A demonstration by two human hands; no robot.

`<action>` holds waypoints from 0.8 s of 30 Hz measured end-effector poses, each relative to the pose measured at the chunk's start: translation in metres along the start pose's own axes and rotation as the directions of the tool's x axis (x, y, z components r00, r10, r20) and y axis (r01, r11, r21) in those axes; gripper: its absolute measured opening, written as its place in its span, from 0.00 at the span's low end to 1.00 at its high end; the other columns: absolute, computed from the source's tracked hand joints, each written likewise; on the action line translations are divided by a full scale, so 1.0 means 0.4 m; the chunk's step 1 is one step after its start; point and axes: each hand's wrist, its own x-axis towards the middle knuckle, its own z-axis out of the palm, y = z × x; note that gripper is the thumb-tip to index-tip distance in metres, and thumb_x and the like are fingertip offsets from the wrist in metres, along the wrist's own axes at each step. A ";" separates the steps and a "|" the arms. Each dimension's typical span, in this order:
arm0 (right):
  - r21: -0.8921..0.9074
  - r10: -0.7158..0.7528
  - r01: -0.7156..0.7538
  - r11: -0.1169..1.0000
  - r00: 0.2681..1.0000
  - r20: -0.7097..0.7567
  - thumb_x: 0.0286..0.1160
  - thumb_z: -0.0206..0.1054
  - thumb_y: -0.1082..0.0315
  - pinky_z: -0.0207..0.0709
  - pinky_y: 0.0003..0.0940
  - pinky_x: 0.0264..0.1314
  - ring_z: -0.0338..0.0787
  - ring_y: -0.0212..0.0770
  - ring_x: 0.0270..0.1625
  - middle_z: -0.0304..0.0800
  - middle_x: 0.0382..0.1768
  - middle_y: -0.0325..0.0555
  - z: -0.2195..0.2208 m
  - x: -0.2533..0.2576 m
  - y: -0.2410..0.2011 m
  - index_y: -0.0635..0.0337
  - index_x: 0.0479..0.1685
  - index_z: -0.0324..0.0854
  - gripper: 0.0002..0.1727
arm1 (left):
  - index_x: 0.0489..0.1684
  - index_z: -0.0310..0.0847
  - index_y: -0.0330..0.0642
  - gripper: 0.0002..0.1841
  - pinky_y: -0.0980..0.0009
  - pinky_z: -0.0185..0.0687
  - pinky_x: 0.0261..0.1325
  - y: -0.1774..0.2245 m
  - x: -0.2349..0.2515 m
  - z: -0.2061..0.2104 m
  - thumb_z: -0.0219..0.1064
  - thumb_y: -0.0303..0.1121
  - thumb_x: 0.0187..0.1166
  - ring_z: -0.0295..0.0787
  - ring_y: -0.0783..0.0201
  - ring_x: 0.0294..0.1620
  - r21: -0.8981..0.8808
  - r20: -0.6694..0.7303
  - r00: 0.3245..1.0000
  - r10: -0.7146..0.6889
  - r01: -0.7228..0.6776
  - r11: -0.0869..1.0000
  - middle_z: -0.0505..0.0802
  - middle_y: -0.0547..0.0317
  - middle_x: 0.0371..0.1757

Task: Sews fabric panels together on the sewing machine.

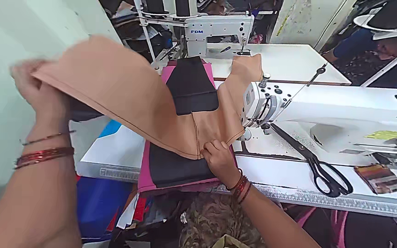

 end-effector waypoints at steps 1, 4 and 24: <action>-0.010 0.010 -0.010 1.000 1.000 0.013 0.73 0.63 0.75 0.79 0.40 0.41 0.89 0.47 0.42 0.92 0.36 0.44 0.002 0.004 0.003 0.54 0.28 0.92 0.12 | 0.76 0.67 0.25 0.27 0.47 0.70 0.78 0.003 -0.057 0.018 0.48 0.41 0.91 0.74 0.41 0.79 0.049 -0.027 0.968 -0.248 0.250 0.967 0.76 0.27 0.76; 0.017 -0.002 0.001 1.000 1.000 0.028 0.72 0.63 0.76 0.79 0.40 0.41 0.89 0.47 0.41 0.92 0.36 0.44 0.011 0.015 0.017 0.54 0.33 0.93 0.12 | 0.87 0.54 0.26 0.39 0.42 0.54 0.87 0.017 -0.193 0.073 0.66 0.34 0.77 0.53 0.29 0.89 0.067 -0.121 0.838 -0.531 0.541 0.838 0.56 0.19 0.88; 0.360 -0.443 0.453 0.816 0.889 -0.117 0.76 0.60 0.75 0.78 0.38 0.39 0.89 0.45 0.37 0.94 0.33 0.45 -0.002 0.004 0.053 0.57 0.34 0.92 0.13 | 0.65 0.88 0.57 0.20 0.57 0.84 0.47 0.207 -0.635 0.156 0.55 0.24 0.86 0.89 0.50 0.42 -0.136 0.422 0.575 0.701 -0.724 0.676 0.93 0.49 0.44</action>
